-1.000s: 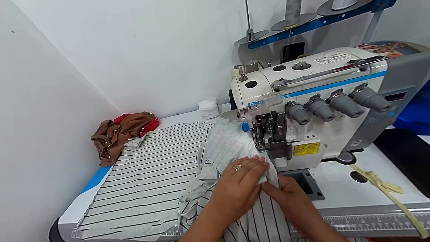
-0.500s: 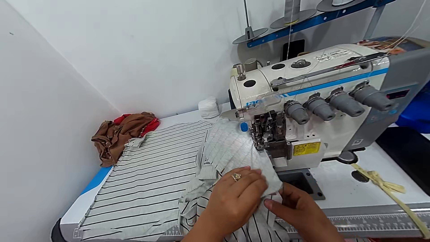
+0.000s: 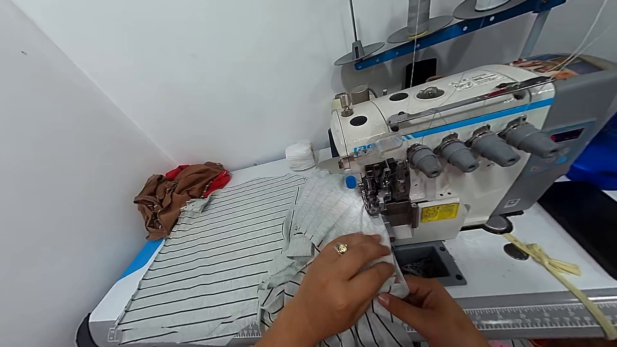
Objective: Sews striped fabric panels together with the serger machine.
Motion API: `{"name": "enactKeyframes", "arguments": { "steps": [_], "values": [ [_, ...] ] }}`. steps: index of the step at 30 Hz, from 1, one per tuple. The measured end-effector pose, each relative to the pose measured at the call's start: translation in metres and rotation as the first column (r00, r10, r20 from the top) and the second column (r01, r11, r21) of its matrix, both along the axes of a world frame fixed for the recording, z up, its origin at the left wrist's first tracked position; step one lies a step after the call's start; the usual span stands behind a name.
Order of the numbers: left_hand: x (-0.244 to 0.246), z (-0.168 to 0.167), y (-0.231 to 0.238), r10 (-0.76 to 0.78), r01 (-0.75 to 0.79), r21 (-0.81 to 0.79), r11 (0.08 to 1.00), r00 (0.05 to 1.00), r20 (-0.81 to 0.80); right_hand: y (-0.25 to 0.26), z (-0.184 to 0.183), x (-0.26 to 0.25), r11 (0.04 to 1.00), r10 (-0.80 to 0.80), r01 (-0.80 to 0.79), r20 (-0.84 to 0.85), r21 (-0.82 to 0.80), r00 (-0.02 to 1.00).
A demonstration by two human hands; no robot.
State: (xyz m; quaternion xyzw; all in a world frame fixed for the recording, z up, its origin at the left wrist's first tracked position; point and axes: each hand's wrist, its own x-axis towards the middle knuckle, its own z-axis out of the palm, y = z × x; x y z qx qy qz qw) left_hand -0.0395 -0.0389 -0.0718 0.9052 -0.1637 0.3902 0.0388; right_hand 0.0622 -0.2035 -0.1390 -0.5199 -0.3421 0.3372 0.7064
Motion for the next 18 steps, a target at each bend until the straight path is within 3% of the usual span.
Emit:
{"name": "enactKeyframes", "arguments": {
  "steps": [5, 14, 18],
  "values": [
    [-0.004, -0.005, -0.011, -0.057, 0.054, 0.046, 0.997, 0.997, 0.057, -0.002, 0.0, -0.001, 0.999, -0.006, 0.005, 0.014, 0.033, 1.0],
    [0.018, -0.004, -0.03, 0.239, -0.244, 0.053, 0.968, 0.967, 0.087, 0.025, 0.002, 0.001, 0.977, -0.086, 0.084, 0.0, 0.196, 0.996],
    [0.022, -0.006, -0.024, 0.31, -0.31, 0.028, 0.95, 0.951, 0.019, 0.039, 0.01, 0.004, 0.979, -0.1, 0.1, -0.013, 0.176, 0.995]
  ]
}}
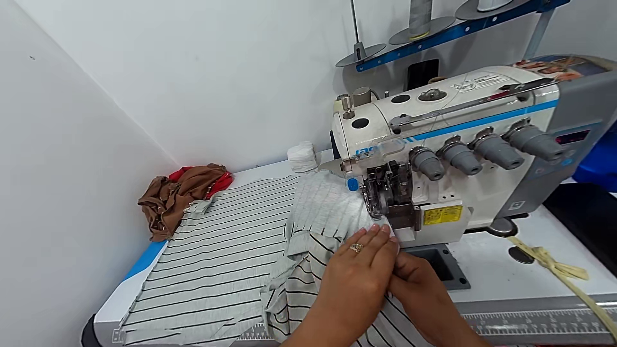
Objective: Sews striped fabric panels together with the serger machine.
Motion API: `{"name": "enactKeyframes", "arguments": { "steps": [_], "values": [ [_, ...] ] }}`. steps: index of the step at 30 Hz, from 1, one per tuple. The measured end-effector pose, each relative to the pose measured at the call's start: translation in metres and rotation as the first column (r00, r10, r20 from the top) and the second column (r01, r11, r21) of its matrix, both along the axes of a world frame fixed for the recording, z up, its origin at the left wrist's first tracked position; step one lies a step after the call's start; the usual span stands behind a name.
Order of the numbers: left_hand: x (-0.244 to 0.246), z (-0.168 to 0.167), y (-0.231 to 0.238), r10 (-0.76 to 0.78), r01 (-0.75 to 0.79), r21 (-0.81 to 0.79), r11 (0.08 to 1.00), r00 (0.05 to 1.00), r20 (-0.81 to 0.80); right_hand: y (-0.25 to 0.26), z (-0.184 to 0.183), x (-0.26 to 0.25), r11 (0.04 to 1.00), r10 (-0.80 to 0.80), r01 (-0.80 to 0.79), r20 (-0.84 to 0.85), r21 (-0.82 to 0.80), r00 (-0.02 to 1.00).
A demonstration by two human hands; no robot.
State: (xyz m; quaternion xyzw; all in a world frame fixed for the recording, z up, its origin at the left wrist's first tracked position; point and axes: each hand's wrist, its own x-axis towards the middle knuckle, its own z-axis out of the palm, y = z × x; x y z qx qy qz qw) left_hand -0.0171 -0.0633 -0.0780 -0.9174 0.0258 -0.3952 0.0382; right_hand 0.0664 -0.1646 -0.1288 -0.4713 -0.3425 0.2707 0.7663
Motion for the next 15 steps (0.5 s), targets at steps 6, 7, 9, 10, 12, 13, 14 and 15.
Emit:
{"name": "enactKeyframes", "arguments": {
  "steps": [6, 7, 9, 10, 12, 13, 14, 15],
  "values": [
    [0.003, 0.002, 0.009, -0.073, 0.086, -0.183, 0.979, 0.995, 0.073, 0.008, -0.007, -0.004, 1.0, 0.022, -0.022, -0.01, -0.002, 1.0],
    [0.004, 0.002, 0.007, -0.071, 0.084, -0.191, 0.978, 0.995, 0.077, 0.009, -0.008, -0.006, 1.0, 0.014, -0.014, -0.012, -0.001, 1.0],
    [0.004, -0.001, 0.004, -0.05, 0.065, -0.182, 0.981, 0.995, 0.086, 0.01, -0.009, -0.009, 1.0, 0.017, -0.017, -0.016, 0.006, 1.0],
    [0.005, -0.002, 0.003, -0.03, 0.044, -0.171, 0.984, 0.996, 0.088, 0.01, -0.008, -0.009, 1.0, 0.023, -0.023, -0.012, 0.005, 1.0],
    [0.005, -0.003, 0.002, 0.027, -0.014, -0.15, 0.989, 0.996, 0.087, 0.01, -0.007, -0.011, 0.999, 0.036, -0.036, 0.005, -0.004, 0.999],
    [0.005, -0.002, 0.002, 0.062, -0.05, -0.144, 0.988, 0.995, 0.076, 0.011, -0.006, -0.012, 0.999, 0.036, -0.035, 0.023, -0.017, 0.999],
    [0.005, -0.001, 0.002, 0.093, -0.084, -0.144, 0.986, 0.994, 0.057, 0.011, -0.005, -0.013, 0.999, 0.034, -0.033, 0.043, -0.032, 0.998],
    [0.003, 0.001, 0.003, 0.108, -0.101, -0.157, 0.982, 0.994, 0.033, 0.011, -0.005, -0.015, 0.999, 0.038, -0.036, 0.058, -0.04, 0.998]
  ]
}}
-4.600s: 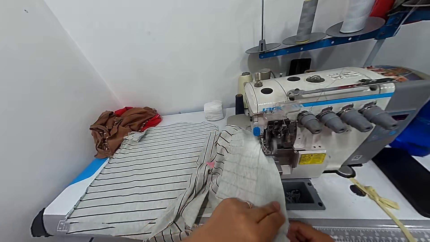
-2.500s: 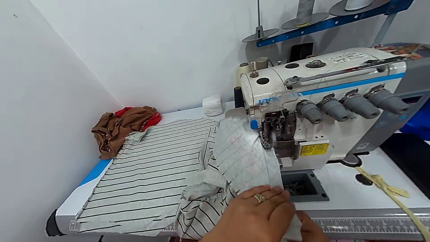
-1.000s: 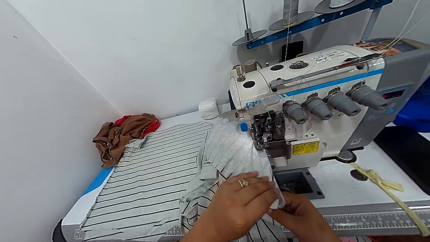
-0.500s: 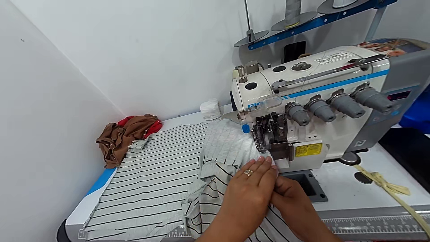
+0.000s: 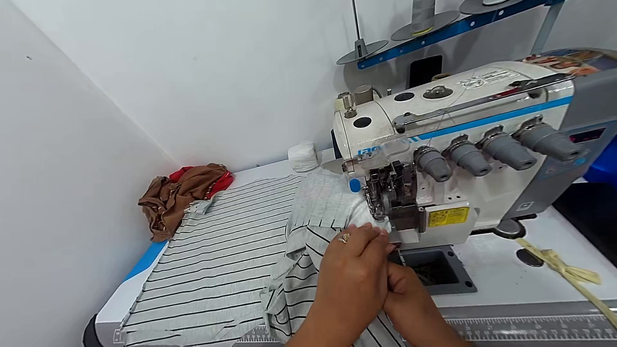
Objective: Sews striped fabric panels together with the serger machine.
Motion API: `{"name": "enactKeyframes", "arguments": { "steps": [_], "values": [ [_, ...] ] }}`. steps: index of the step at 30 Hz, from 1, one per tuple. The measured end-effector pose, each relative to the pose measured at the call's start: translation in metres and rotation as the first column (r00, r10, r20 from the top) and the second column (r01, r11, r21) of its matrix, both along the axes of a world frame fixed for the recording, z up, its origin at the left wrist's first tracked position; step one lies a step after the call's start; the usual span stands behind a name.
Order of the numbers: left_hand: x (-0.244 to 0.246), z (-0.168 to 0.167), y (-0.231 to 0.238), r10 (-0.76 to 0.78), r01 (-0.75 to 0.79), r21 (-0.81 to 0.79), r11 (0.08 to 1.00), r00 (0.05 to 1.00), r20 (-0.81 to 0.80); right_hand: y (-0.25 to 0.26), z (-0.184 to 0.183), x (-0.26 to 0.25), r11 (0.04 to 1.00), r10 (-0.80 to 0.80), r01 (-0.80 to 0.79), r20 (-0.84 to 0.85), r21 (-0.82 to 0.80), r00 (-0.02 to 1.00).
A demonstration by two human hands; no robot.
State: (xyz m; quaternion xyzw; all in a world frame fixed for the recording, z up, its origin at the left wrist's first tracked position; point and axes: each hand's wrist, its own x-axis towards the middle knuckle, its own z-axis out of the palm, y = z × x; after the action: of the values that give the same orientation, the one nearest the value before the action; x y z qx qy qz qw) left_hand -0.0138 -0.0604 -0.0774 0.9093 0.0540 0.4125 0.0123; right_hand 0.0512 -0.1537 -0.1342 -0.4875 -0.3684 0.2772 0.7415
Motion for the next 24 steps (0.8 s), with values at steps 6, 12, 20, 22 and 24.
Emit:
{"name": "enactKeyframes", "arguments": {
  "steps": [6, 12, 20, 22, 24],
  "values": [
    [-0.001, 0.022, 0.035, -0.17, 0.146, -0.178, 0.973, 0.977, -0.132, -0.007, -0.001, -0.012, 0.993, 0.115, -0.116, 0.02, 0.019, 0.993],
    [0.03, 0.048, 0.077, -0.26, 0.183, -0.272, 0.945, 0.924, -0.28, -0.009, 0.003, -0.023, 0.994, 0.066, -0.066, 0.0, -0.085, 0.998],
    [0.007, 0.051, 0.045, -0.147, -0.039, -0.371, 0.928, 0.876, -0.46, -0.059, 0.009, -0.006, 0.994, -0.11, 0.105, -0.412, -0.036, 0.904],
    [-0.021, 0.036, 0.028, -0.196, 0.072, -0.308, 0.949, 0.897, -0.396, -0.088, 0.002, 0.007, 0.987, -0.148, 0.16, -0.452, -0.011, 0.88],
    [-0.036, 0.019, 0.019, -0.201, 0.15, -0.188, 0.971, 0.935, -0.293, -0.116, -0.011, 0.017, 0.986, -0.161, 0.169, -0.388, -0.012, 0.908]
  ]
}}
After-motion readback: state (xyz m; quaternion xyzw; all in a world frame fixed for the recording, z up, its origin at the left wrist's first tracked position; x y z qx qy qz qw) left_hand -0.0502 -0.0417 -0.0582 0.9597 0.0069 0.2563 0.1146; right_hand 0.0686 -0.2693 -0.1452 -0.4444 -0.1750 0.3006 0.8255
